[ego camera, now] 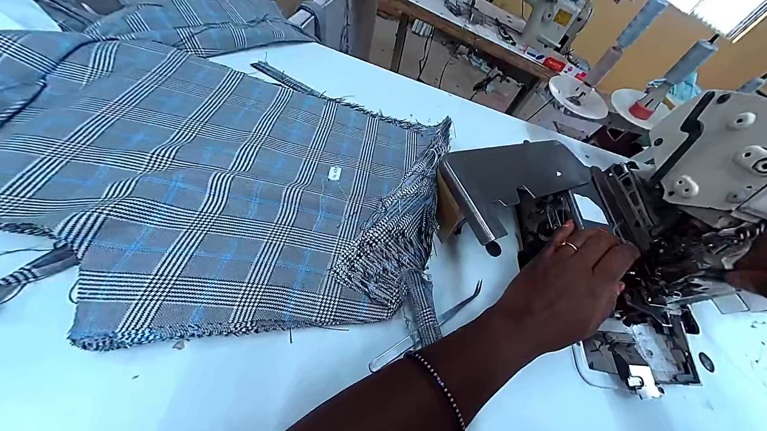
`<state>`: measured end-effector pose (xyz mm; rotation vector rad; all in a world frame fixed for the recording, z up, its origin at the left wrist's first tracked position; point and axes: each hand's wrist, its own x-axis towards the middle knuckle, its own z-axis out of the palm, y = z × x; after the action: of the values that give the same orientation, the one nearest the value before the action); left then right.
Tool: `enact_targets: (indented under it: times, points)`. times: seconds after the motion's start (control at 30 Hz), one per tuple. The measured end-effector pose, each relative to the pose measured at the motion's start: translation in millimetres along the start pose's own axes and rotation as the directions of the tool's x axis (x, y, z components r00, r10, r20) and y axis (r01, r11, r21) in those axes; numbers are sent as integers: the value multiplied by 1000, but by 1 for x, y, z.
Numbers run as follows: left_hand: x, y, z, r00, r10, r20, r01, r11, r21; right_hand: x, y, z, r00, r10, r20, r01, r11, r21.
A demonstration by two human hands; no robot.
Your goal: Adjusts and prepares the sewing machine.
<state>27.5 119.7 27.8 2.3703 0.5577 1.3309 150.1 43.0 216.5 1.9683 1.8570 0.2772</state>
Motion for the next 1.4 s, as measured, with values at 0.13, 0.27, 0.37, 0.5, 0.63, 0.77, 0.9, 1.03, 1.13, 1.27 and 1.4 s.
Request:
enact_targets:
  times: [0.13, 0.27, 0.37, 0.5, 0.63, 0.77, 0.9, 1.03, 1.13, 1.27, 1.4]
  points:
    - [0, -1, 2, 1000, 14, -22, -13, 1000, 16, -22, 18, 35, 997, 40, -71, -17, 954, 298]
    - [0, -2, 3, 1000, 16, -10, -15, 999, 33, -34, 12, 66, 965, 116, -237, -29, 939, 343]
    - [0, -3, 3, 1000, 21, -5, -21, 999, 46, -32, 4, 79, 931, 141, -337, -41, 957, 288]
    - [-1, -3, 3, 1000, 24, -16, -23, 998, 58, -29, -8, 84, 902, 162, -399, -68, 969, 238]
    - [-2, -4, 3, 1000, 27, -14, -26, 997, 69, -22, -16, 89, 852, 143, -504, -70, 984, 161]
    - [-2, -5, 3, 1000, 28, -14, -27, 997, 76, -20, -26, 88, 835, 168, -524, -128, 985, 113]
    - [-3, -4, 3, 999, 28, -16, -27, 997, 77, -16, -35, 89, 808, 203, -554, -197, 978, 70]
    - [-3, -4, 3, 1000, 25, -13, -24, 997, 73, -13, -41, 87, 815, 222, -535, -240, 970, 36]
    - [-3, -3, 2, 1000, 20, -6, -19, 997, 72, -12, -43, 86, 821, 227, -524, -251, 968, 26]
    - [-2, -2, 2, 1000, 8, -1, -8, 997, 73, -11, -45, 84, 828, 218, -516, -247, 969, 13]
    - [-2, -1, 2, 1000, 6, -6, -6, 997, 71, -11, -47, 82, 839, 231, -493, -262, 965, 7]
